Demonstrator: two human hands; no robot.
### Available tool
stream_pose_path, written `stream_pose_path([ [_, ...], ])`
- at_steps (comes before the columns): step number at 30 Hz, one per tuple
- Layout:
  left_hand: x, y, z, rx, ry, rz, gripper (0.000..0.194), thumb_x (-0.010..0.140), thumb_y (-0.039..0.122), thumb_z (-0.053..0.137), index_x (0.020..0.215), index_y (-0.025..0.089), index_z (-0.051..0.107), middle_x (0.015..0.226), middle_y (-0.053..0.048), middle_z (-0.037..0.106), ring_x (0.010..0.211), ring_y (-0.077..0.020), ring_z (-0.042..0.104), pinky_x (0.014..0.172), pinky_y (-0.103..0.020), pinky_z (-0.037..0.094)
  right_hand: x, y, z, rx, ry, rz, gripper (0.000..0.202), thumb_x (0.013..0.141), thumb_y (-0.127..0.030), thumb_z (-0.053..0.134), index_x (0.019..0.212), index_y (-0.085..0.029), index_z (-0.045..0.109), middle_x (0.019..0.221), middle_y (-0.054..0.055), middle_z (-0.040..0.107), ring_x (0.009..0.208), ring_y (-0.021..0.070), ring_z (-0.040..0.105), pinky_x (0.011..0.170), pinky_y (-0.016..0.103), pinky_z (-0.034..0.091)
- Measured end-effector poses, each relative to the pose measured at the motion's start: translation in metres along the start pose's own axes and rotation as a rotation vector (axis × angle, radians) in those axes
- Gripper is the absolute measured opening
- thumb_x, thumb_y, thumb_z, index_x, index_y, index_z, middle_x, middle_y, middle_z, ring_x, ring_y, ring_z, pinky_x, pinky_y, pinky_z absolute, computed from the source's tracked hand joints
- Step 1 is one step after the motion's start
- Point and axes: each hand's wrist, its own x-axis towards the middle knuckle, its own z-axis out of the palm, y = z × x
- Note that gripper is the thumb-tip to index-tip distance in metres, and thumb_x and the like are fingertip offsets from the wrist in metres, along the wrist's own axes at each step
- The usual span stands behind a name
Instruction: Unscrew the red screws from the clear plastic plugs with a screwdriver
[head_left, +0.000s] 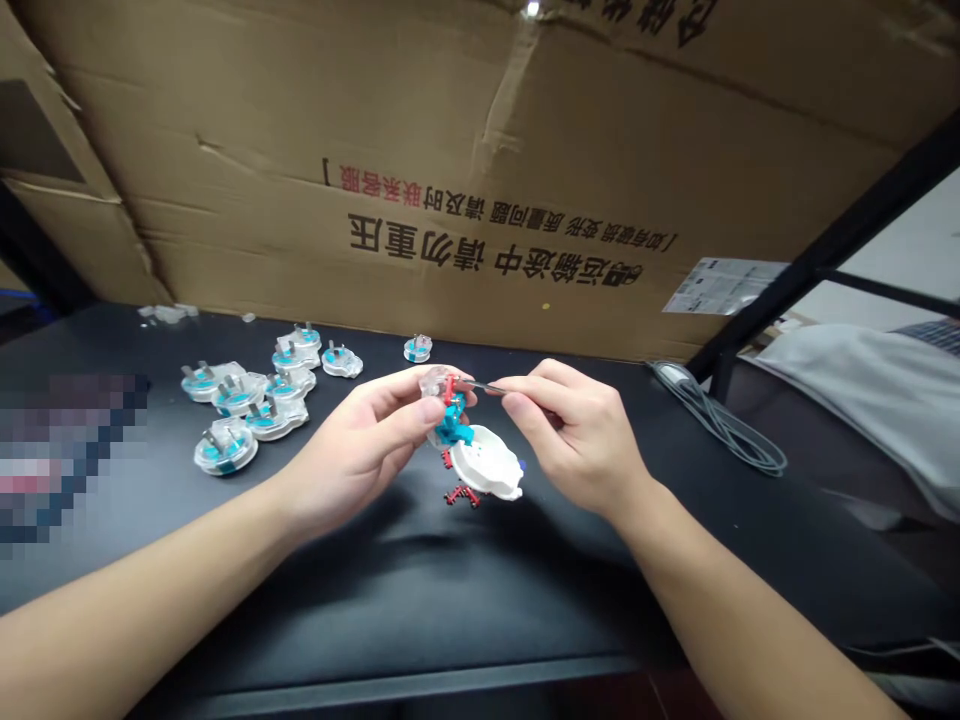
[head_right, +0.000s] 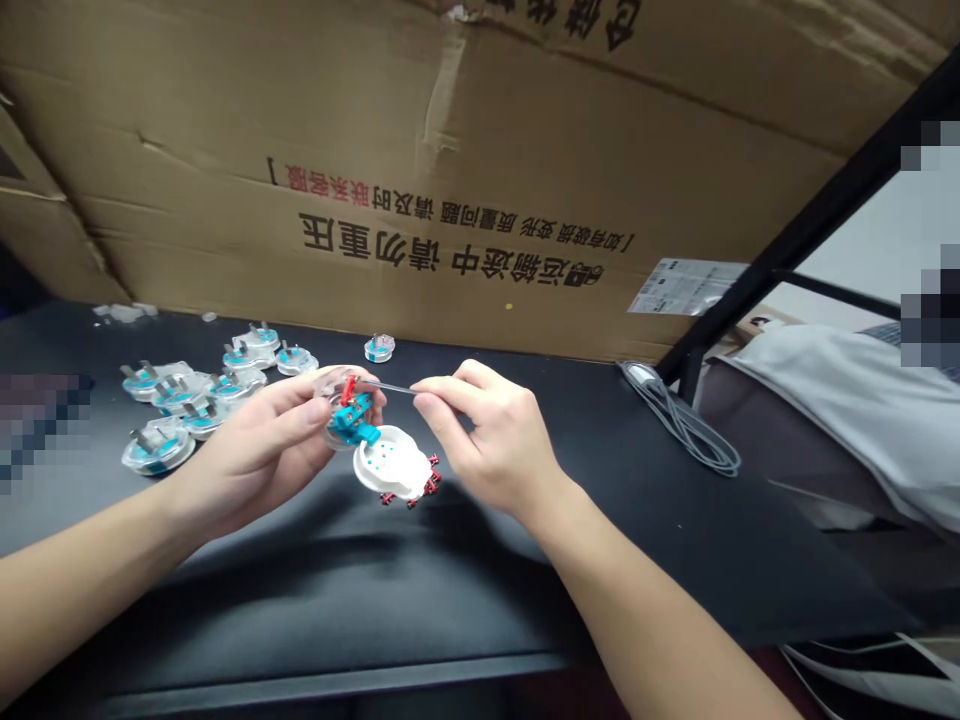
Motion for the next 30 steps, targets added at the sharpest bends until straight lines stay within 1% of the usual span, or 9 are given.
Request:
stream_pose_path([
  [5,0.001,-0.001,-0.003,0.064,-0.023,0.021,0.020,0.087,0.031,0.072,0.105,0.024,0.076,0.107,-0.003,0.073,0.105,-0.0184,0.065,0.094,-0.026,0.051,0.000,0.001,-0.001,-0.035,0.000,0.001,0.025,0.096,-0.029,0.054,0.103,-0.020,0.077,0.078,0.003,0.063,0.063,0.0124,0.058,0.060,0.027,0.045],
  [10,0.001,0.000,-0.008,0.286,-0.005,0.067,0.022,0.088,0.031,0.071,0.109,0.025,0.073,0.106,-0.002,0.073,0.101,-0.0172,0.066,0.091,-0.024,0.051,0.000,0.001,-0.006,-0.153,0.019,-0.059,0.022,0.095,-0.029,0.057,0.106,-0.021,0.075,0.085,0.004,0.067,0.066,0.0131,0.059,0.061,0.028,0.045],
  [13,0.002,0.003,-0.009,0.454,0.018,0.078,0.024,0.086,0.033,0.072,0.108,0.023,0.072,0.104,-0.002,0.073,0.096,-0.0182,0.068,0.088,-0.025,0.053,0.001,0.004,-0.012,-0.182,0.029,-0.116,0.016,0.090,-0.022,0.062,0.104,-0.019,0.070,0.090,0.004,0.066,0.071,0.0142,0.060,0.064,0.028,0.048],
  [16,0.002,0.006,-0.011,0.556,0.031,0.099,0.027,0.086,0.036,0.071,0.108,0.021,0.071,0.104,-0.003,0.073,0.095,-0.0198,0.068,0.087,-0.027,0.053,0.003,0.009,-0.020,-0.159,0.053,-0.174,0.010,0.087,-0.012,0.062,0.091,-0.020,0.066,0.088,0.004,0.064,0.072,0.0141,0.060,0.064,0.027,0.049],
  [19,0.003,0.007,-0.013,0.603,0.037,0.125,0.028,0.087,0.038,0.070,0.108,0.020,0.071,0.105,-0.005,0.073,0.096,-0.0223,0.068,0.087,-0.030,0.053,0.004,0.014,-0.026,-0.121,0.091,-0.212,0.011,0.087,-0.012,0.063,0.085,-0.023,0.067,0.083,0.002,0.068,0.071,0.0148,0.063,0.064,0.028,0.051],
  [21,0.003,0.008,-0.014,0.613,0.043,0.135,0.028,0.087,0.038,0.070,0.108,0.020,0.071,0.105,-0.005,0.073,0.097,-0.0228,0.068,0.087,-0.031,0.053,0.004,0.016,-0.028,-0.102,0.088,-0.231,0.010,0.089,-0.017,0.065,0.090,-0.025,0.070,0.084,0.002,0.072,0.073,0.0163,0.067,0.065,0.029,0.053],
  [23,0.003,0.009,-0.014,0.617,0.051,0.140,0.026,0.086,0.038,0.070,0.107,0.021,0.071,0.103,-0.004,0.074,0.095,-0.0221,0.069,0.086,-0.030,0.053,0.004,0.017,-0.030,-0.097,0.061,-0.244,0.012,0.091,-0.020,0.062,0.095,-0.027,0.072,0.088,0.003,0.075,0.076,0.0175,0.069,0.067,0.031,0.054],
  [26,0.002,0.009,-0.012,0.630,0.055,0.123,0.026,0.086,0.038,0.070,0.107,0.023,0.072,0.098,-0.002,0.075,0.091,-0.0209,0.069,0.084,-0.029,0.053,0.004,0.015,-0.030,-0.095,0.034,-0.255,0.016,0.093,-0.020,0.059,0.098,-0.026,0.072,0.093,0.005,0.072,0.078,0.0177,0.067,0.069,0.031,0.054],
  [30,0.002,0.008,-0.012,0.627,0.048,0.096,0.028,0.085,0.039,0.071,0.108,0.022,0.072,0.099,-0.003,0.074,0.091,-0.0207,0.070,0.084,-0.028,0.054,0.005,0.014,-0.026,-0.067,0.042,-0.237,0.010,0.091,-0.018,0.061,0.095,-0.022,0.070,0.092,0.005,0.067,0.078,0.0164,0.063,0.066,0.029,0.051],
])
